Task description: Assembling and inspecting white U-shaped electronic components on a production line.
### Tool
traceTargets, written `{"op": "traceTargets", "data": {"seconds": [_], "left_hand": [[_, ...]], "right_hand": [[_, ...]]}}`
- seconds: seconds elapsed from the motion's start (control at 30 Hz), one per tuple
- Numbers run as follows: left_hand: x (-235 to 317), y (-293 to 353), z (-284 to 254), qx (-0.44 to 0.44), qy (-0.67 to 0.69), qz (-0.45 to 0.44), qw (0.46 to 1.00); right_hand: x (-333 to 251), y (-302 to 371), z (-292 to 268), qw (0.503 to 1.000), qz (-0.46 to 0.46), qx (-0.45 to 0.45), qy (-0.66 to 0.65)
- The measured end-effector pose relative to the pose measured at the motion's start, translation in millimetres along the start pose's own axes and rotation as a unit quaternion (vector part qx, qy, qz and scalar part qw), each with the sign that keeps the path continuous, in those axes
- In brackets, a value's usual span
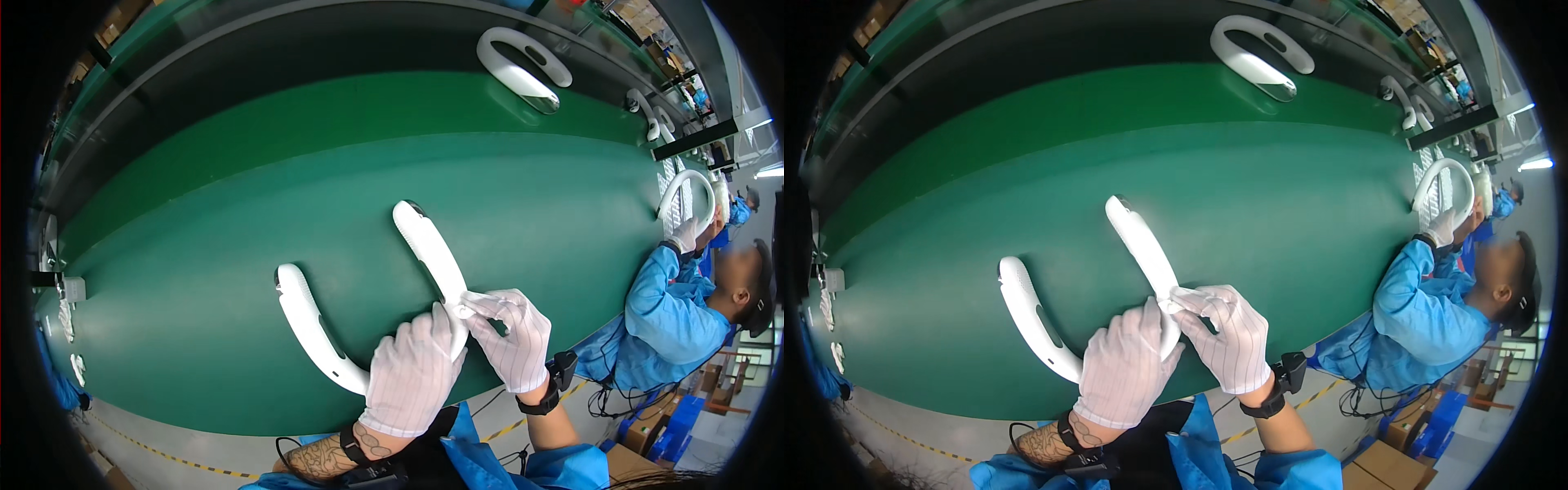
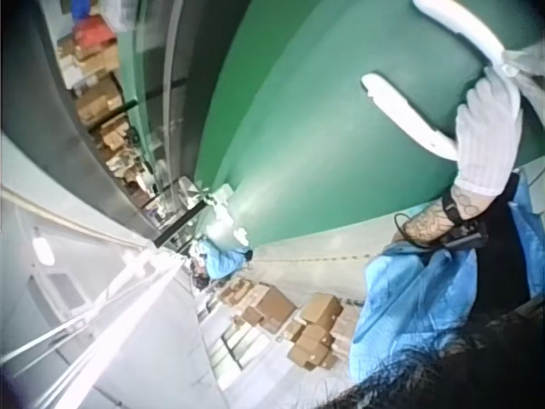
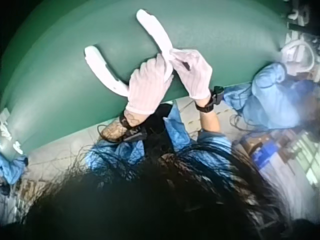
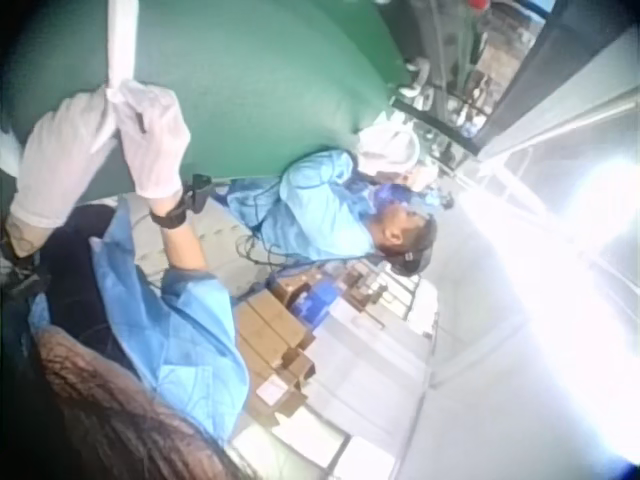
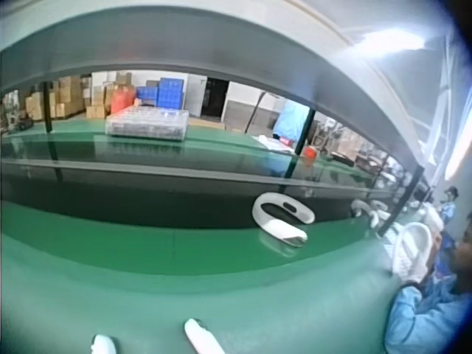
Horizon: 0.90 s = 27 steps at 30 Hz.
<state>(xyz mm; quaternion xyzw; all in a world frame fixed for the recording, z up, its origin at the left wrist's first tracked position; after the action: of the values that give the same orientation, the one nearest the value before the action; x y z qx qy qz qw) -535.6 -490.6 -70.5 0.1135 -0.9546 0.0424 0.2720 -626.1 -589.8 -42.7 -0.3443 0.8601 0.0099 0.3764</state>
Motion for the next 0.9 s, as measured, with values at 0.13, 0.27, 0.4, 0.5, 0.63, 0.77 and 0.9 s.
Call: {"op": "traceTargets", "data": {"seconds": [0.13, 0.27, 0.4, 0.5, 0.63, 0.77, 0.9], "left_hand": [[3, 1, 13, -0.026, -0.108, 0.064, 0.992], [0, -1, 7, -0.039, -0.072, 0.074, 0.994], [-4, 2, 14, -0.065, -0.028, 0.061, 0.996], [-4, -4, 11, -0.051, -0.021, 0.073, 0.996], [-8, -6, 12, -0.082, -0.031, 0.064, 0.994], [-7, -6, 11, -0.092, -0.024, 0.054, 0.994], [-7, -8, 16, -0.080, -0.035, 0.073, 0.994]], "right_hand": [[-11, -27, 16, 1.000, -0.021, -0.011, 0.011], [-16, -52, 26, 0.999, -0.036, -0.009, 0.023], [-2, -4, 15, 0.999, 0.044, 0.002, 0.012], [15, -16, 22, 0.996, 0.088, -0.008, -0.022], [16, -36, 39, 0.989, 0.129, 0.000, -0.066], [28, -1, 30, 0.963, 0.224, 0.030, -0.145], [26, -34, 38, 0.979, 0.188, 0.012, -0.083]]}}
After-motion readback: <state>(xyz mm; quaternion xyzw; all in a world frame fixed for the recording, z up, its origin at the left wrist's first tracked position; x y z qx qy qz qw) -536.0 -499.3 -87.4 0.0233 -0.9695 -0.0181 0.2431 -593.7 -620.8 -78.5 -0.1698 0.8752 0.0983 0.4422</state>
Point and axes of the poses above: each hand's wrist, its own y-axis away from the middle knuckle, its own z-axis out of the palm, x = y × z, the point moved 9 cm from there along -y, towards the middle knuckle, and after that the axes turned 7 degrees about z, right-handed, at the moved point
